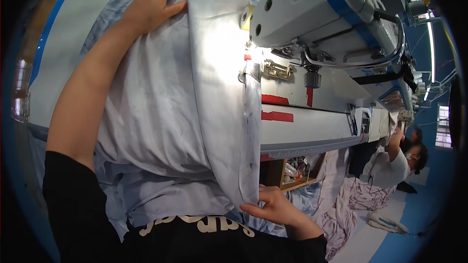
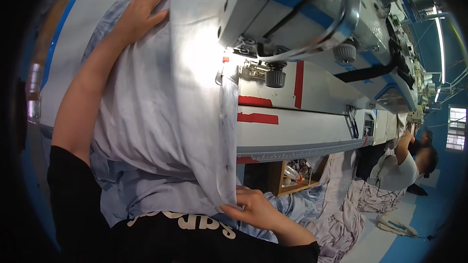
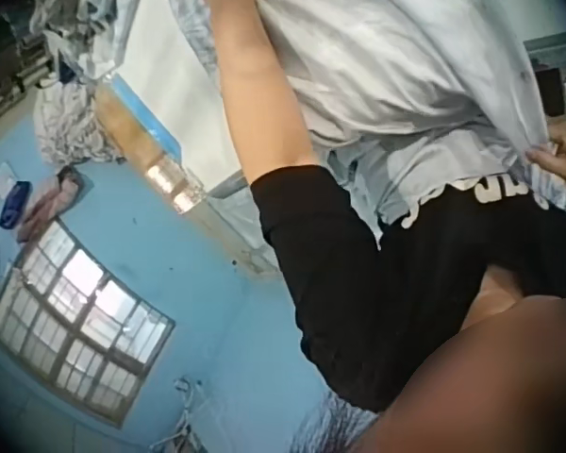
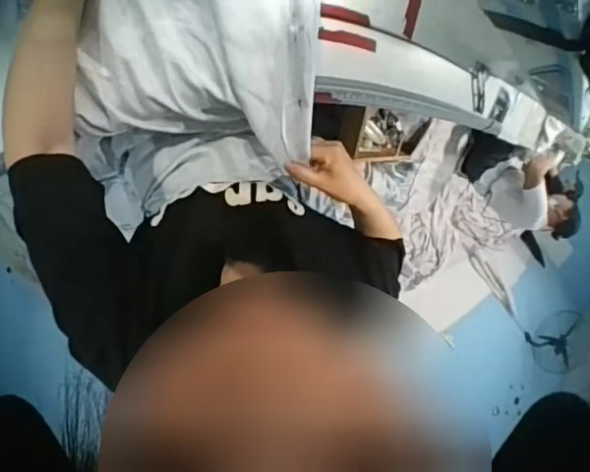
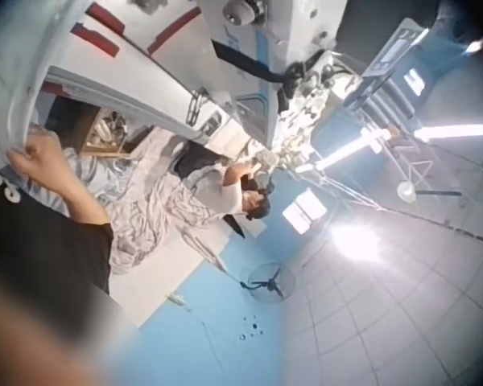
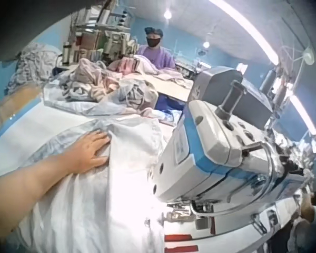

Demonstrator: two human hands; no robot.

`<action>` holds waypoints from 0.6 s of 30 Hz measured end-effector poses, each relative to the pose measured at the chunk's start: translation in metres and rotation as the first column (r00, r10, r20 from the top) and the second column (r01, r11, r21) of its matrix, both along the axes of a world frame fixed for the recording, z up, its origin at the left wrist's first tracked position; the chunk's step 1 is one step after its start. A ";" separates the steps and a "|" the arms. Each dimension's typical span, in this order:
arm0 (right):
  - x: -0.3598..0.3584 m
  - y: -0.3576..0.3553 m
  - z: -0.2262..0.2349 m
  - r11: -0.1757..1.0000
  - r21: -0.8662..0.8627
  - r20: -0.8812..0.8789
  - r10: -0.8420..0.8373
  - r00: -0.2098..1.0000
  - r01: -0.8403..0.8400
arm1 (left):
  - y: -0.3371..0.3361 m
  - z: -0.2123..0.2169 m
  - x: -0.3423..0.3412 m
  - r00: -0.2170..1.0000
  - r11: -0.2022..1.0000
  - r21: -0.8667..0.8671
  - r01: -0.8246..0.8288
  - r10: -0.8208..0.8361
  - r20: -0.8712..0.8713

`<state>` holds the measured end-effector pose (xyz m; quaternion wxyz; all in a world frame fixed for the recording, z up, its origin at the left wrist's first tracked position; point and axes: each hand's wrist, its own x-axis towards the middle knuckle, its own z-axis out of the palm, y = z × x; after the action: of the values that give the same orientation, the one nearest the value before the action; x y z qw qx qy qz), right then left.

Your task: Sewing pillow covers using an industrial sewing machine.

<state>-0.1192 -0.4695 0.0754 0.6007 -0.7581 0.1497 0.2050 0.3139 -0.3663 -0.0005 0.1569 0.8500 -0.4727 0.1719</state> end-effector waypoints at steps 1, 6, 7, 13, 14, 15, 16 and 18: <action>0.004 0.003 0.002 1.000 0.008 0.087 0.017 0.996 -0.017 | -0.002 0.003 0.003 1.000 1.000 0.001 -0.011 0.011 0.005; 0.033 0.044 0.019 0.899 0.370 0.344 0.102 0.933 -0.235 | -0.003 0.019 -0.006 0.986 0.947 -0.303 0.103 -0.138 -0.098; 0.045 0.052 0.021 0.779 0.481 0.279 0.299 0.912 -0.403 | 0.004 0.025 -0.016 0.960 0.921 -0.350 0.169 -0.235 -0.153; 0.174 0.098 0.041 0.923 0.010 0.865 0.185 0.467 -0.385 | 0.141 0.143 -0.107 0.762 0.364 -0.923 -0.126 -0.560 -0.325; 0.205 0.094 0.056 0.884 0.205 0.881 0.021 0.473 -0.420 | 0.170 0.166 -0.128 0.788 0.257 -0.947 -0.192 -0.535 -0.305; 0.237 0.094 0.083 0.806 0.383 0.862 -0.137 0.488 -0.452 | 0.198 0.179 -0.157 0.913 0.478 -0.876 -0.071 -0.323 -0.250; 0.258 0.091 0.094 0.746 0.464 0.841 -0.203 0.502 -0.477 | 0.209 0.172 -0.184 0.939 0.599 -0.800 -0.032 -0.256 -0.229; 0.288 0.081 0.117 0.625 0.634 0.746 -0.341 0.572 -0.454 | 0.229 0.136 -0.236 0.943 0.804 -0.594 -0.001 -0.197 -0.269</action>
<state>0.1691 -0.3888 0.1920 0.8538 -0.4281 -0.2772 -0.1043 0.0775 -0.1373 0.1352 0.4942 0.7501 -0.4087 0.1617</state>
